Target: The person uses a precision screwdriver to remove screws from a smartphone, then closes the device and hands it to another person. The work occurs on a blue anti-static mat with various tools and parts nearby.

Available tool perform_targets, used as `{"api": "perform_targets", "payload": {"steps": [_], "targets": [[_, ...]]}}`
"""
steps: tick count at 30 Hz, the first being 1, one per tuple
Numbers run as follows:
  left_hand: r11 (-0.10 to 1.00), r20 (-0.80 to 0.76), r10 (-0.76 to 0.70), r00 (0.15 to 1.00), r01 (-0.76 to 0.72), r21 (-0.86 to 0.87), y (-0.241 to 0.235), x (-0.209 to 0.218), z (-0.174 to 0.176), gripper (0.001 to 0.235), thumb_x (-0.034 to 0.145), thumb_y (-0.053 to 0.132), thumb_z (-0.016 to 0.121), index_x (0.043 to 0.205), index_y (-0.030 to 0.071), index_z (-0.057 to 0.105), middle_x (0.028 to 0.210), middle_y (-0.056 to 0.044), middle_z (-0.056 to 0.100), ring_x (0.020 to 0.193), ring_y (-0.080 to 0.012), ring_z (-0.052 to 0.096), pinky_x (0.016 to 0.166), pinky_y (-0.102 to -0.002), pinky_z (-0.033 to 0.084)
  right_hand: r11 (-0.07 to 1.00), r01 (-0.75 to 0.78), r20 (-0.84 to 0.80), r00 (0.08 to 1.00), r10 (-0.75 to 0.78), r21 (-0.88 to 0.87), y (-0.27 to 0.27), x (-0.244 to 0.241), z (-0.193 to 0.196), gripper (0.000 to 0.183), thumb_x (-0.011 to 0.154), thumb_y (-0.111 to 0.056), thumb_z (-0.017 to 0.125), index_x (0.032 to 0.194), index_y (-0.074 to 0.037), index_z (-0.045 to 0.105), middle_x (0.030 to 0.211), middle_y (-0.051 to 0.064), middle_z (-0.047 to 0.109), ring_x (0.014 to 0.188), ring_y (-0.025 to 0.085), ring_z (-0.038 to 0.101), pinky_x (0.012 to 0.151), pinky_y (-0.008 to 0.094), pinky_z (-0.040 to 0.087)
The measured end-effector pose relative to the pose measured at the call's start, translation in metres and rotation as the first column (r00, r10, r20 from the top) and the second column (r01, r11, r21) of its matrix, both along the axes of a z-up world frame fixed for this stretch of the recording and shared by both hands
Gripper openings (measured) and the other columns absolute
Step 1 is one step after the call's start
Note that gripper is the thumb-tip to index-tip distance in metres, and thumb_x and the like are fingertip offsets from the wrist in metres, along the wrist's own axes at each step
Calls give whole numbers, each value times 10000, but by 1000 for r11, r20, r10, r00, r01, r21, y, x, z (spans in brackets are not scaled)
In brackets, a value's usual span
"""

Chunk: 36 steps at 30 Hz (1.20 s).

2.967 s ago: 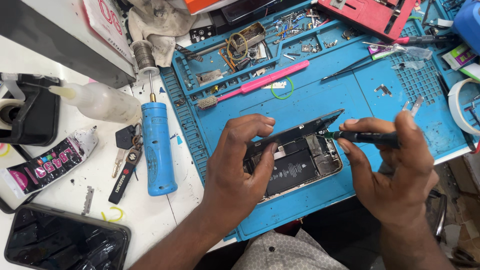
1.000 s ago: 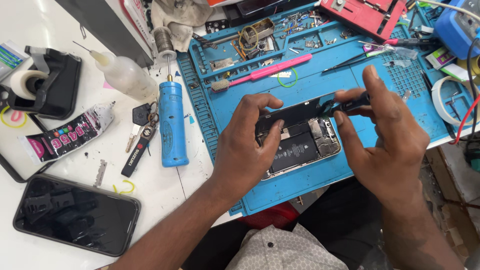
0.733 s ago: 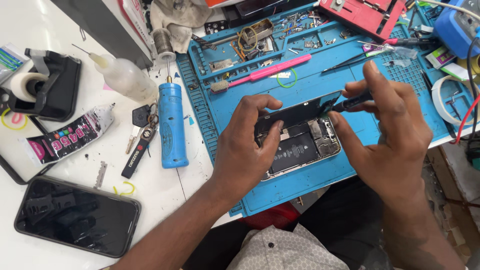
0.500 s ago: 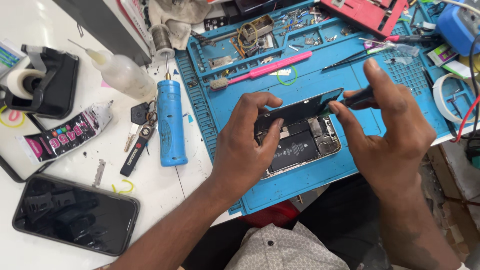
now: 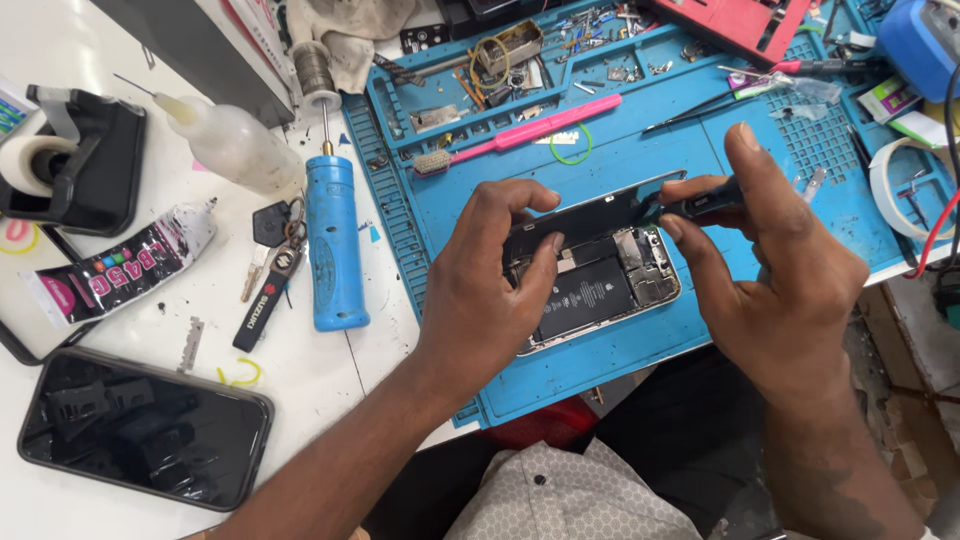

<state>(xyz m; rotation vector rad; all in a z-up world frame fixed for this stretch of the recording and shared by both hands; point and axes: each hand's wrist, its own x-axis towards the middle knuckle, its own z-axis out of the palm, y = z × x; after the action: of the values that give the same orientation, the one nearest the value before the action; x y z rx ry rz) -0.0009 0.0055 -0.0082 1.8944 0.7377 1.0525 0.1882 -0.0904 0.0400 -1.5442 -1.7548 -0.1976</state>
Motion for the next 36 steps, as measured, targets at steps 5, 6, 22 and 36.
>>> {"api": "perform_targets", "payload": {"steps": [5, 6, 22, 36], "targets": [[996, 25, 6, 1000, -9, 86, 1, 1, 5, 383, 973, 22, 733, 1268, 103, 504, 1196, -56, 647, 1102, -193, 716, 904, -329, 615, 1000, 6, 24, 1000, -6, -13, 1, 3, 5, 758, 934, 100, 806, 1554, -13, 384, 1183, 212, 717, 1082, 268, 746, 926, 350, 642], [997, 20, 8, 1000, -10, 79, 1, 1, 5, 381, 970, 19, 733, 1267, 102, 507, 1191, -59, 644, 1095, -196, 714, 898, -330, 614, 999, -10, 9, 1000, 10, -33, 1, 2, 5, 768, 916, 96, 802, 1547, 0, 375, 1177, 215, 718, 1093, 278, 746, 937, 362, 641], [998, 16, -6, 1000, 5, 57, 0, 0, 3, 370, 972, 29, 729, 1259, 96, 505, 1186, -55, 645, 1074, -186, 710, 880, -334, 602, 999, -27, -136, 990, 23, -27, -4, 5, -1, 728, 995, 119, 753, 1585, -9, 346, 1192, 209, 715, 1115, 266, 739, 939, 338, 653], [999, 18, 9, 1000, -9, 31, 1, 3, 4, 337, 957, -6, 735, 1221, 75, 541, 1179, -58, 641, 1122, -181, 714, 938, -306, 620, 997, 77, -282, 956, -78, -15, -41, 43, -25, 858, 1041, 150, 680, 1644, -136, 140, 1185, 262, 656, 1097, 304, 726, 974, 363, 656]]}}
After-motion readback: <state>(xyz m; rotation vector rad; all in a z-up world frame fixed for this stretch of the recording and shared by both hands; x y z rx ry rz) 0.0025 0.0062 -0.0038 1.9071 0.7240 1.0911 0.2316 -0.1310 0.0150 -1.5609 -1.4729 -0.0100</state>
